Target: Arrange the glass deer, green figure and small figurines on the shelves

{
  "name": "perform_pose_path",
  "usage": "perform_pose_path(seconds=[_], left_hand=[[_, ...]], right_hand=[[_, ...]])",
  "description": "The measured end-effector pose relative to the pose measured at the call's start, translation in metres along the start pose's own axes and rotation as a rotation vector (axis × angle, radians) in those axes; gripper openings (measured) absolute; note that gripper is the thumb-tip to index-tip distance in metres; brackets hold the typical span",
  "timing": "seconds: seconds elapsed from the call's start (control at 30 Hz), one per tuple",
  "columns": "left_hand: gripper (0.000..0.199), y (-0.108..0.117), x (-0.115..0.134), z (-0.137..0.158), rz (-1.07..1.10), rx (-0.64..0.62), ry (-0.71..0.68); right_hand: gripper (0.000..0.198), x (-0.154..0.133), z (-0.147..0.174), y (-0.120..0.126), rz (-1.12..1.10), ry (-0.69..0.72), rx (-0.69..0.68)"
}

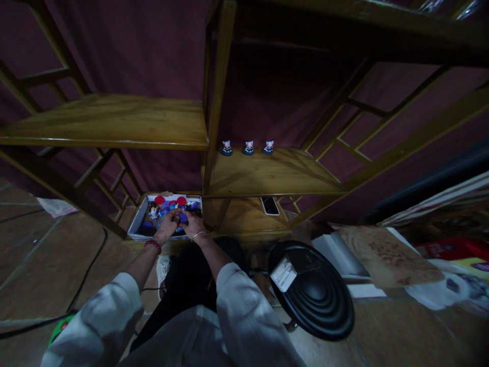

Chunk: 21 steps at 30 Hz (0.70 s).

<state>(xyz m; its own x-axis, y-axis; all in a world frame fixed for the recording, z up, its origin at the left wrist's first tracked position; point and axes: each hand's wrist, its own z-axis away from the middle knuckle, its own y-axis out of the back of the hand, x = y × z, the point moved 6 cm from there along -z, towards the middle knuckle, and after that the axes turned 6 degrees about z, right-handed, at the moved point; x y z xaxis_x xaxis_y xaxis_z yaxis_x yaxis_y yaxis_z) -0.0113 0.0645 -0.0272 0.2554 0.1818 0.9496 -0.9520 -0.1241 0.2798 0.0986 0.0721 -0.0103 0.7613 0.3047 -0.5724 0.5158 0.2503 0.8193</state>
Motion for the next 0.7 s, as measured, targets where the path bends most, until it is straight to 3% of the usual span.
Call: perform_pose_path(seconds=[0.13, 0.7], left_hand=[[0.041, -0.0016, -0.0072, -0.0016, 0.037, 0.012, 0.042], [0.039, 0.0048, -0.0015, 0.0013, -0.262, 0.08, 0.135]], right_hand=[[0.049, 0.0003, 0.0011, 0.0015, 0.04, -0.022, 0.033], [0.048, -0.0035, 0.0, -0.002, 0.112, -0.037, 0.002]])
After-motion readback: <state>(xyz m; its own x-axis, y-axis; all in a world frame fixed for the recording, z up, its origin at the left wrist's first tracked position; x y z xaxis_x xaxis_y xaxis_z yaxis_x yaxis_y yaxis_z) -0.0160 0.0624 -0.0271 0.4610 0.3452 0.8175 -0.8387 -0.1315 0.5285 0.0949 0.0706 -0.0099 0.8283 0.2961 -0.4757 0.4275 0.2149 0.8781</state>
